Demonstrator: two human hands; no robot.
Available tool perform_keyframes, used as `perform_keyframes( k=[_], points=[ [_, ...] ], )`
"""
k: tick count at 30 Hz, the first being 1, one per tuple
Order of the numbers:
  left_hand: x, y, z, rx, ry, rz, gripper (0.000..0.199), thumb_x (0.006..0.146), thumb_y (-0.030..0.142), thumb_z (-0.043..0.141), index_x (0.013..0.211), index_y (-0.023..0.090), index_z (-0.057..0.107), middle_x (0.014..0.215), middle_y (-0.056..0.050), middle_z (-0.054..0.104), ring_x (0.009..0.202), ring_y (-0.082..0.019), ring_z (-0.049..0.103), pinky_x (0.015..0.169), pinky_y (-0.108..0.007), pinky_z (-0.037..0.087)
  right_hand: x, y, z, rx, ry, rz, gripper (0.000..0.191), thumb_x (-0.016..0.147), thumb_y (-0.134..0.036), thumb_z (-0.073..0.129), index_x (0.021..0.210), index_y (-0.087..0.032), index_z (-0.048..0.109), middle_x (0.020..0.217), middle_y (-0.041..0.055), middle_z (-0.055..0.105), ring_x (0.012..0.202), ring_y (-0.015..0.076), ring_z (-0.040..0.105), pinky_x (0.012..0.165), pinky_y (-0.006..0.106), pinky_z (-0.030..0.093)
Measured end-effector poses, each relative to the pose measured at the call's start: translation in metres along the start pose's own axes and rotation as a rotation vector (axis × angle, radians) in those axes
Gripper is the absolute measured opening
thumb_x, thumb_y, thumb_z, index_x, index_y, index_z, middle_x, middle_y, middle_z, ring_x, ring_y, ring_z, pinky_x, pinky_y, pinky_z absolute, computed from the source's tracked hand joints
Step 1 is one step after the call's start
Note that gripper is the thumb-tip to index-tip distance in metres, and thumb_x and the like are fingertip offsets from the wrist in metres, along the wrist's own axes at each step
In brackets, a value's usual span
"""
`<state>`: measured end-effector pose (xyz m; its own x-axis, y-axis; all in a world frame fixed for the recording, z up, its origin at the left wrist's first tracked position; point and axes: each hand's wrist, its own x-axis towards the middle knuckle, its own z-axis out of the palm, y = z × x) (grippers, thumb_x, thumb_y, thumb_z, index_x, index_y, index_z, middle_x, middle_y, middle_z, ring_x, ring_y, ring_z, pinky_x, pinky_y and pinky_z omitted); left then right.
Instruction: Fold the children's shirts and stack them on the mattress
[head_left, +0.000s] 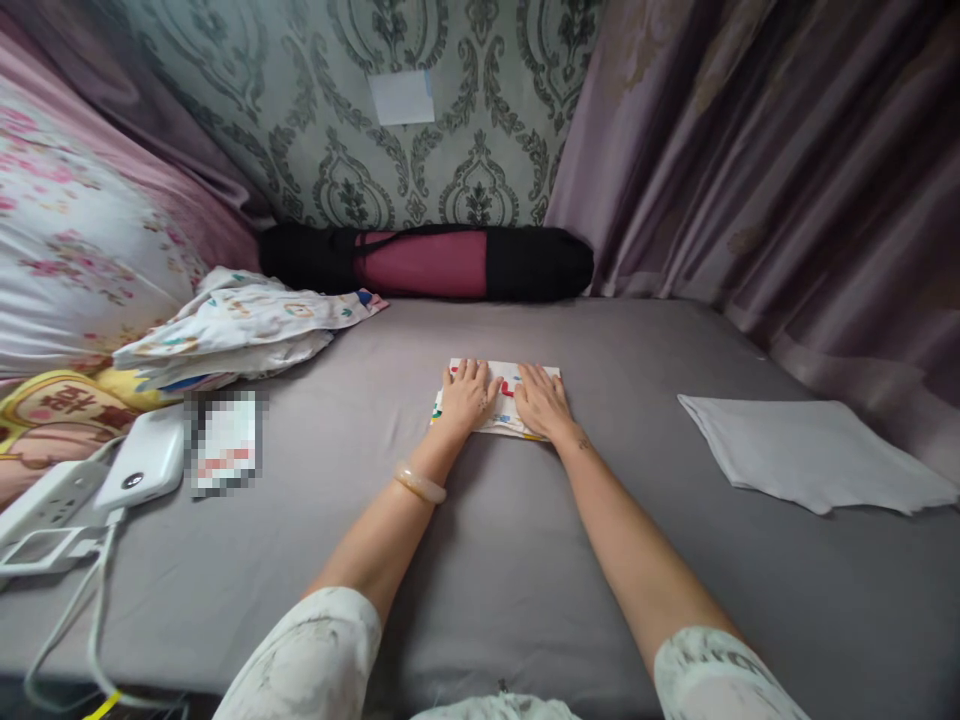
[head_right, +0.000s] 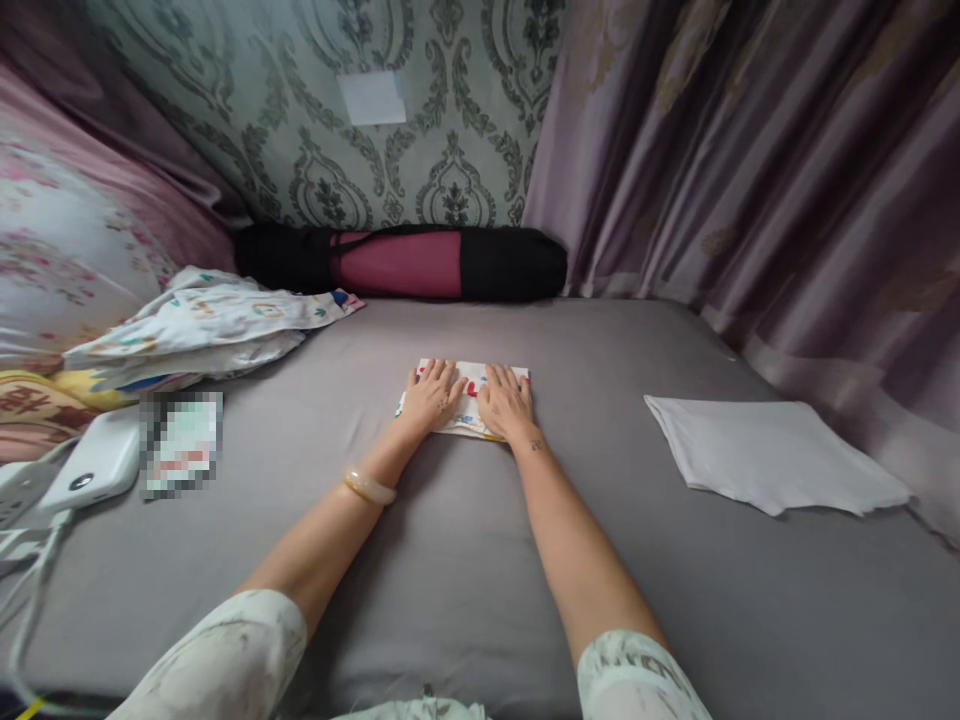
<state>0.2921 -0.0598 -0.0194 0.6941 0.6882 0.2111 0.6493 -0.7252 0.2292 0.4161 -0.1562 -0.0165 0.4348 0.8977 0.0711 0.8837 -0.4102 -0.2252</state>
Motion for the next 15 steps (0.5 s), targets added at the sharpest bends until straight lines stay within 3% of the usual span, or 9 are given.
perform_keyframes(
  k=[3,6,15],
  points=[
    [-0.005,-0.013,-0.003,0.001,-0.014,-0.075,0.058,0.099,0.046,0.023,0.143,0.013,0.042,0.152,-0.018,0.039,0.144,-0.032,0.028,0.116,-0.057,0.016,0.001,0.004,-0.001,-0.035,0.050,0.064,0.059,0.099,-0.034,0.019,0.152,-0.007,0.027,0.160,0.0118,0.022,0.148,0.0249,0.014,0.118,0.049,0.009],
    [-0.006,-0.023,-0.002,-0.019,-0.090,-0.095,0.059,0.098,0.045,0.025,0.145,0.013,0.039,0.154,-0.019,0.034,0.144,-0.033,0.028,0.115,-0.057,0.018,0.002,0.009,0.002,-0.069,-0.005,0.128,0.062,0.100,-0.037,0.018,0.151,-0.003,0.026,0.160,0.0163,0.021,0.148,0.0265,0.014,0.118,0.049,0.011],
    [-0.003,-0.025,-0.002,-0.101,-0.156,-0.123,0.060,0.097,0.048,0.027,0.144,0.014,0.039,0.157,-0.017,0.029,0.146,-0.033,0.024,0.115,-0.059,0.017,0.005,0.014,0.005,-0.044,-0.069,0.158,0.063,0.099,-0.038,0.020,0.152,-0.004,0.025,0.160,0.0153,0.021,0.148,0.0263,0.014,0.119,0.049,0.012]
  ],
)
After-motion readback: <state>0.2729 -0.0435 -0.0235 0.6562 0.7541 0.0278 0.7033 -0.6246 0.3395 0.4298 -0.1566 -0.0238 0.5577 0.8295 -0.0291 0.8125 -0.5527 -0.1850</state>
